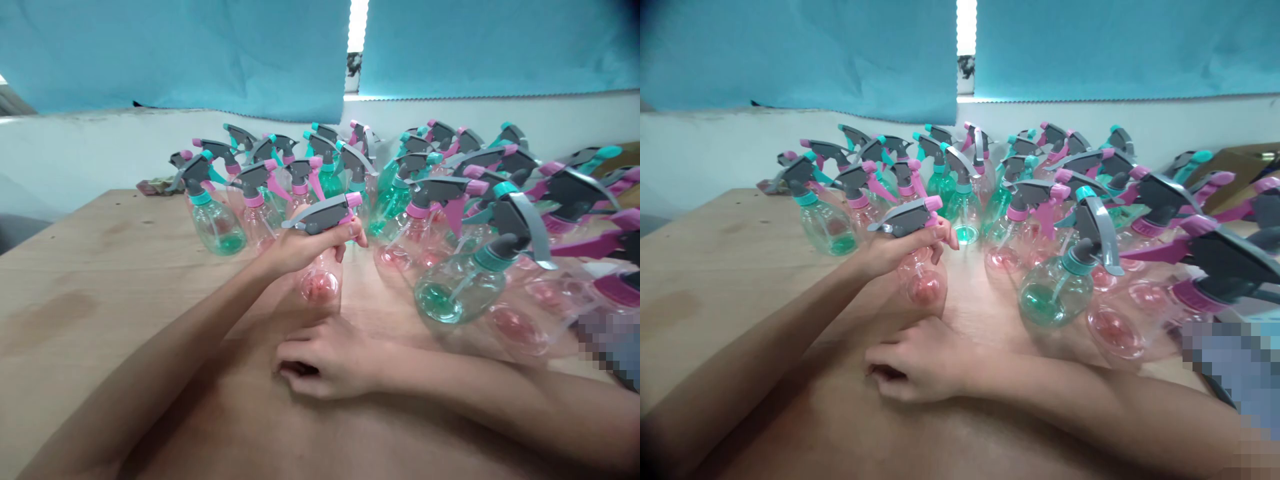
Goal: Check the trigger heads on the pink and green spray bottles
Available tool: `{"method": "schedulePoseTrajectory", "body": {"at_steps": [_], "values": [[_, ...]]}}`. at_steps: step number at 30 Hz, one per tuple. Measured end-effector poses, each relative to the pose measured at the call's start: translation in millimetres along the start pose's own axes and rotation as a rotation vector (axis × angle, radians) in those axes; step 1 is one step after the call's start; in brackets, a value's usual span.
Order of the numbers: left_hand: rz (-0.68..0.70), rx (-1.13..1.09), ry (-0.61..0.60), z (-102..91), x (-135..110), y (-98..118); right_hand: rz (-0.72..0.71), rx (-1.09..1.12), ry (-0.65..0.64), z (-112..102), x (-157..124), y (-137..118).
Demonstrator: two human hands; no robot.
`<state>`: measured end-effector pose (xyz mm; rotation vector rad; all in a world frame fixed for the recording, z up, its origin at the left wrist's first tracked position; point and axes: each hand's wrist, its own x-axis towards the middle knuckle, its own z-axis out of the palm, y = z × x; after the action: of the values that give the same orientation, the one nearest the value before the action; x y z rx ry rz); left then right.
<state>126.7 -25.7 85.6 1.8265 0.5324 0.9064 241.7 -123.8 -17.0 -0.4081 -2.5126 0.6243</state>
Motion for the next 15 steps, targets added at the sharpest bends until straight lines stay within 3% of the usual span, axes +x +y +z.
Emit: {"method": "schedulePoseTrajectory", "body": {"at_steps": [7, 15], "values": [[0.022, -0.012, 0.069, 1.7, -1.0, -2.4, 0.013, -0.002, -0.032, -1.8, 1.4, -1.4], [0.043, -0.038, 0.061, 4.2, -0.3, 3.5, -0.018, -0.018, 0.003, 0.8, 1.7, 0.2]]}}
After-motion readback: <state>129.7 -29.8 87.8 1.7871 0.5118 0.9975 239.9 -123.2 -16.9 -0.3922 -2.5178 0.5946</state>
